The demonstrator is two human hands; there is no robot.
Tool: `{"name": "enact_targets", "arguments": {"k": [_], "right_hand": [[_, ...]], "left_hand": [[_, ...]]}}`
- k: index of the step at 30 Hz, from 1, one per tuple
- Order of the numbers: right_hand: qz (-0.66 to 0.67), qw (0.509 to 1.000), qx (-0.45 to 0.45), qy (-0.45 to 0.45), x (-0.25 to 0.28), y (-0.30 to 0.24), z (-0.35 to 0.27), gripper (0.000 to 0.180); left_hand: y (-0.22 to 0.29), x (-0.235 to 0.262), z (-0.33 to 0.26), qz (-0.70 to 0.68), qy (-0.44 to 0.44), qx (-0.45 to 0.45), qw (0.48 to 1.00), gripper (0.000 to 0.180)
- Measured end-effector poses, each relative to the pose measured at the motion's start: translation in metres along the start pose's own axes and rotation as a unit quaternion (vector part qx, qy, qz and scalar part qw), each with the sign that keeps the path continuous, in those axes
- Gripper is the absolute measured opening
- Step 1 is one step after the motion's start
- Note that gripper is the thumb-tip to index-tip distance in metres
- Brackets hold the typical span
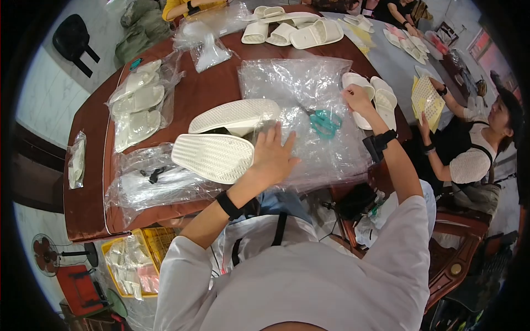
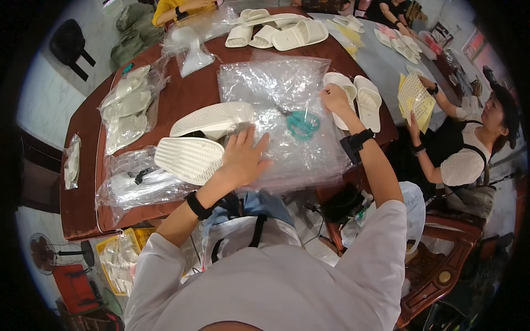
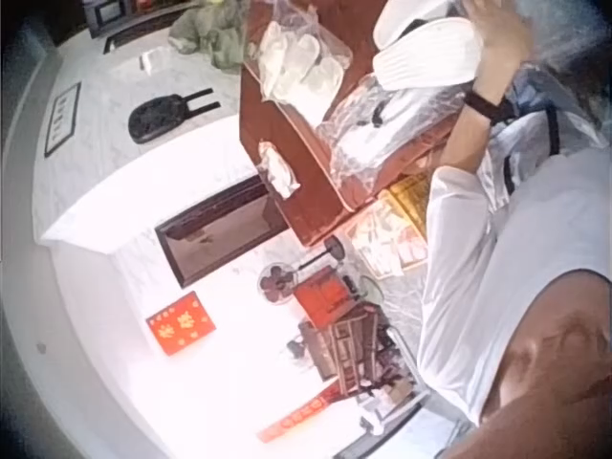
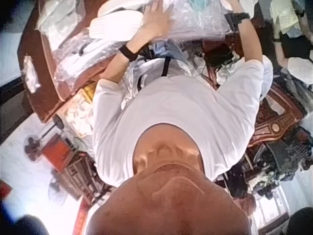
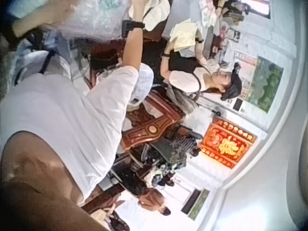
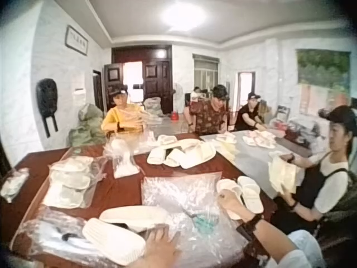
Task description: The recorder is inspecting and pairing white slippers on a table.
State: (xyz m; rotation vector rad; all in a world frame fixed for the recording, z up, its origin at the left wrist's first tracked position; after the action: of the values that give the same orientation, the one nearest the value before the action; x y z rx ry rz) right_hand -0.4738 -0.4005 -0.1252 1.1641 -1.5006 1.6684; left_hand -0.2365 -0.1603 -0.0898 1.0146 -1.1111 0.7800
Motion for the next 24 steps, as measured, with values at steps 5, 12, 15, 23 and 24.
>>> {"name": "enact_targets", "arguments": {"k": [5, 12, 15, 23, 24], "right_hand": [[0.237, 0.971, -0.005, -0.032, 0.0, 0.007, -0.009, 0.02], [0.271, 0.962, -0.012, -0.032, 0.003, -0.017, -0.017, 0.018], [0.232, 0.972, 0.01, -0.027, -0.005, -0.024, -0.011, 0.019], [0.207, 0.977, -0.001, -0.054, -0.01, -0.005, -0.001, 0.025], [0.207, 0.977, 0.0, -0.056, -0.01, -0.008, -0.005, 0.025]], "left_hand": [[-0.007, -0.005, 0.0, 0.01, -0.042, 0.091, 0.995, 0.062], [0.02, 0.008, 0.027, -0.165, 0.059, -0.036, 0.984, 0.062], [0.007, -0.013, 0.036, -0.137, 0.058, 0.015, 0.989, 0.068], [-0.017, -0.035, 0.049, -0.254, -0.051, 0.142, 0.955, 0.088], [-0.019, -0.037, 0.049, -0.257, -0.054, 0.159, 0.952, 0.089]]}}
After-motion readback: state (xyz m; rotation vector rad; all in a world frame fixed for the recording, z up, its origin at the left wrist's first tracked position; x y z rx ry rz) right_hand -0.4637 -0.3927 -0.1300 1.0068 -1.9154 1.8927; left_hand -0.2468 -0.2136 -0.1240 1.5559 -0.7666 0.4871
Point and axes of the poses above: each hand's wrist, its own z-axis towards the middle knuckle, its own x-axis out of the back of the hand, y = z × x, the point moved 4 cm from there along z, towards the middle knuckle, and after that the axes turned 15 degrees about -z, right-handed, at the moved point
